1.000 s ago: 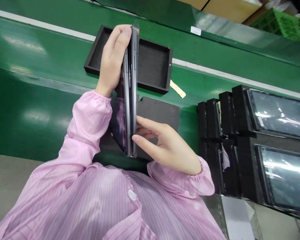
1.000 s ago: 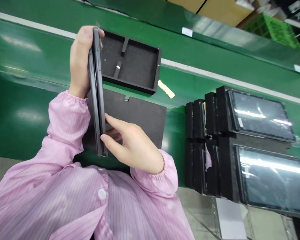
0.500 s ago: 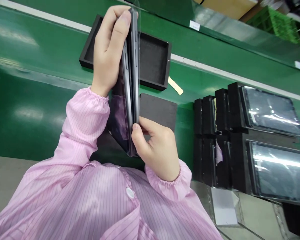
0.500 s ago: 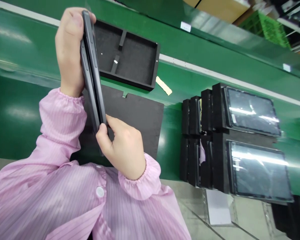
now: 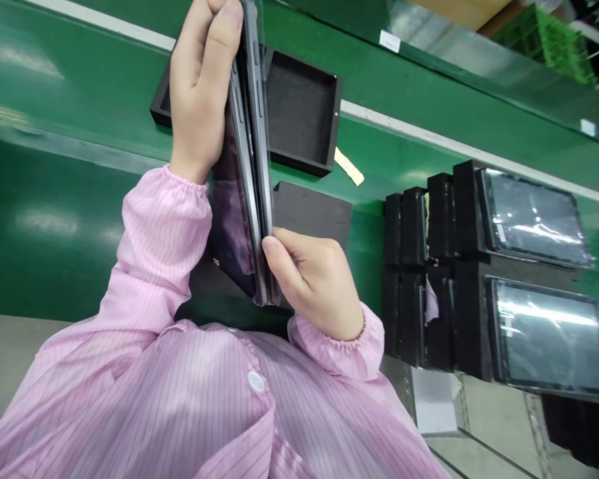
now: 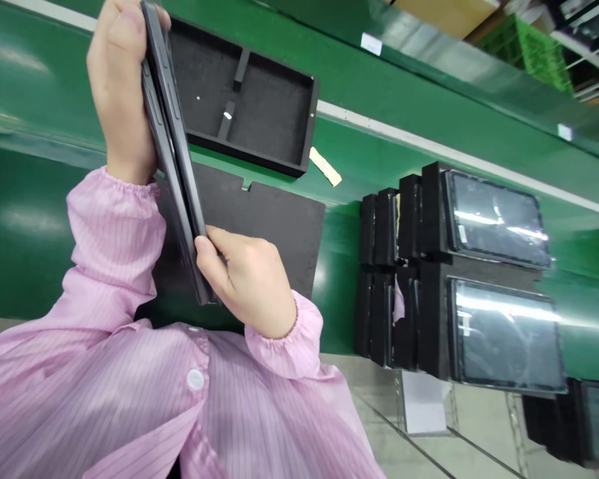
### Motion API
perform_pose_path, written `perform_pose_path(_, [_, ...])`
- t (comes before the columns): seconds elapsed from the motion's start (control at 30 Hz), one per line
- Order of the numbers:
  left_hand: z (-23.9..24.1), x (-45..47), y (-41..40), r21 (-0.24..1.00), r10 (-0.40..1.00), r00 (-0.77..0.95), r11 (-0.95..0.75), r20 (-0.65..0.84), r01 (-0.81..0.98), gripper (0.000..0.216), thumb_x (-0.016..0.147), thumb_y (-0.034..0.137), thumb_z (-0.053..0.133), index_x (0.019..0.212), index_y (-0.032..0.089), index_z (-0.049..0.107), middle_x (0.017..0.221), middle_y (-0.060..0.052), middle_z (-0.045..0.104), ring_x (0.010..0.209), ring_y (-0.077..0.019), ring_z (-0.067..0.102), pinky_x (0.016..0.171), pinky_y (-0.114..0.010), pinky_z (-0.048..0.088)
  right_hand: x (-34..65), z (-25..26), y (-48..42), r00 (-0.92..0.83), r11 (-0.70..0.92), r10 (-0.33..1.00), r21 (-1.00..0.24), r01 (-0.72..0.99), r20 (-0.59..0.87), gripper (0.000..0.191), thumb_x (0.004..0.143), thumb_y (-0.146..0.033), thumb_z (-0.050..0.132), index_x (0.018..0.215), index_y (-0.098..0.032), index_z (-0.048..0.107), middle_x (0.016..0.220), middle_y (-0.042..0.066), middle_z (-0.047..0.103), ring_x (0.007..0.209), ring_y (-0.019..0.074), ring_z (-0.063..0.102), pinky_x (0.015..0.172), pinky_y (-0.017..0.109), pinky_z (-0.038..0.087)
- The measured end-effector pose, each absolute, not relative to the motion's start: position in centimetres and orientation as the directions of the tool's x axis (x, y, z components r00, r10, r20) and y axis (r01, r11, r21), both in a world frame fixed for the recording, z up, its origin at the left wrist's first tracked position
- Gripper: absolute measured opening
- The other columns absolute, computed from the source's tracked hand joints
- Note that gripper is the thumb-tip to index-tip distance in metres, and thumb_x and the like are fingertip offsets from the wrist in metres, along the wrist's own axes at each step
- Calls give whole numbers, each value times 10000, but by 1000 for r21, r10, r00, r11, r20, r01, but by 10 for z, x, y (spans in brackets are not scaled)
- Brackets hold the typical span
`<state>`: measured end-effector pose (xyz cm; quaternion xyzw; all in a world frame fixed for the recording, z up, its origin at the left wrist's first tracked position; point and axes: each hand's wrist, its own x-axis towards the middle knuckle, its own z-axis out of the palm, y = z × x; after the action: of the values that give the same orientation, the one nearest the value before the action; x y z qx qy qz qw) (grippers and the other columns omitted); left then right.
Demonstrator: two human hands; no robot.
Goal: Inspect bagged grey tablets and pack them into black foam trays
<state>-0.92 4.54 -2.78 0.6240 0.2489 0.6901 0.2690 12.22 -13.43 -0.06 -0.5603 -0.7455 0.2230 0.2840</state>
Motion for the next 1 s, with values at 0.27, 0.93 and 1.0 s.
perform_pose_path(0.27, [-52, -11, 81, 720, 714, -102, -692, 692, 43, 616, 780, 792, 435, 885, 234, 672, 835, -18, 618, 949, -232, 647, 870, -347, 494, 135, 4, -130, -332, 199, 943, -813, 547, 7, 364, 981, -235, 410, 621, -205, 459, 576, -39, 482, 541, 99, 469, 565, 248, 357])
perform_pose_path(0.93, [-5, -5, 21, 923, 924, 17, -382, 383, -46, 277, 966, 118, 504, 734, 179, 644, 813, 34, 601, 1186, -207, 583, 1103, -374, 401, 129, 11, -134, -296, 196, 955, -815, 546, 31, 201, 881, -176, 512, 831, -190, 706, 749, -16, 724, 654, 126, 674, 643, 222, 533])
perform_pose_path(1.0, [-6, -4, 24, 930, 928, 72, -368, 367, 2, 263, 974, 145, 496, 754, 179, 636, 822, 23, 581, 1306, -257, 509, 1095, -417, 415, 128, 10, -136, -257, 182, 965, -825, 534, 47, 198, 842, -151, 531, 858, -192, 724, 835, -4, 760, 714, 138, 705, 700, 238, 566])
